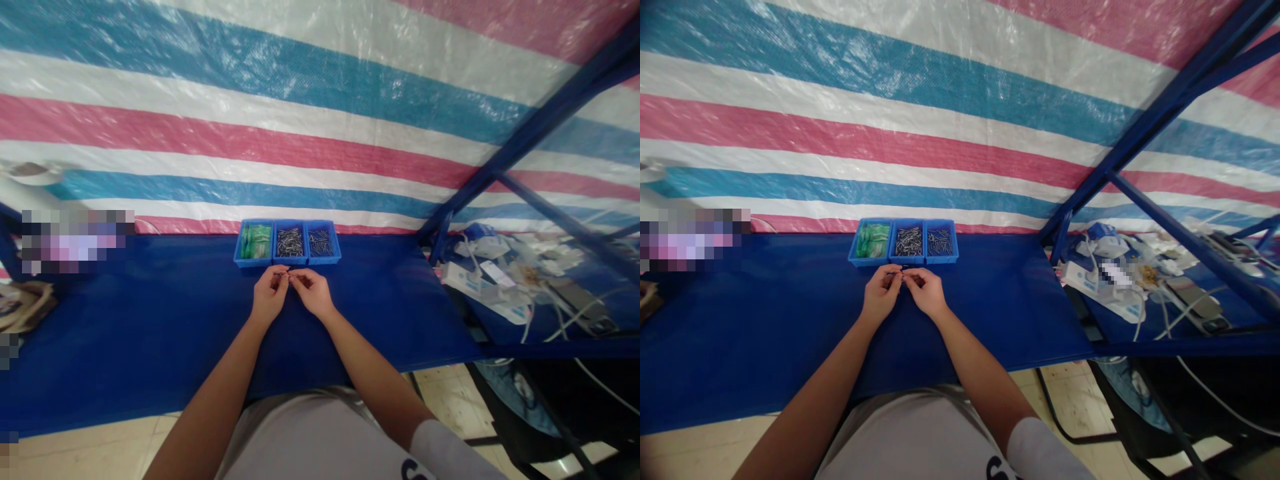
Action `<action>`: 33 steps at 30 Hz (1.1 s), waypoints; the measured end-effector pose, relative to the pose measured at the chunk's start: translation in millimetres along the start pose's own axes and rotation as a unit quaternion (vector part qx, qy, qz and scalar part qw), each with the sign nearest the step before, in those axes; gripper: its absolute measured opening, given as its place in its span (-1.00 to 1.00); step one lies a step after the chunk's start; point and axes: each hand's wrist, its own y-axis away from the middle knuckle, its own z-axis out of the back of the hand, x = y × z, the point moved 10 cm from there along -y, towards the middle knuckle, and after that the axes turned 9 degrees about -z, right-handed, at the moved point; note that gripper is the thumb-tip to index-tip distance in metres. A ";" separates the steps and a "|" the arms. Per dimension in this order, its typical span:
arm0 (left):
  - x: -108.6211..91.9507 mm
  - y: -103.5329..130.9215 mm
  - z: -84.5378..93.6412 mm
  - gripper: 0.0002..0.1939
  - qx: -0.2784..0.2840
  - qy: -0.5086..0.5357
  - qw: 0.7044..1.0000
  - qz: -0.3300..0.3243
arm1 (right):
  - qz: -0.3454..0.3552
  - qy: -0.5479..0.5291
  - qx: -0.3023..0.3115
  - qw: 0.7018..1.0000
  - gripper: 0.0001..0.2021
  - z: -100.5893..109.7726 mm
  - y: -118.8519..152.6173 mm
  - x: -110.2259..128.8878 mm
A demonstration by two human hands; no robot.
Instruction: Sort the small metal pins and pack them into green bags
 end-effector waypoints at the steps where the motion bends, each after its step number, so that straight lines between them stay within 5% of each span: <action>1: 1.0 0.1 -0.4 -0.79 0.001 0.004 1.000 0.004 | 0.000 0.000 0.000 1.000 -0.84 0.2 0.0 -0.2; 33: 0.8 1.5 -3.4 -0.75 0.020 0.021 0.999 0.037 | 0.007 0.046 -0.029 0.998 -0.86 4.0 2.6 3.6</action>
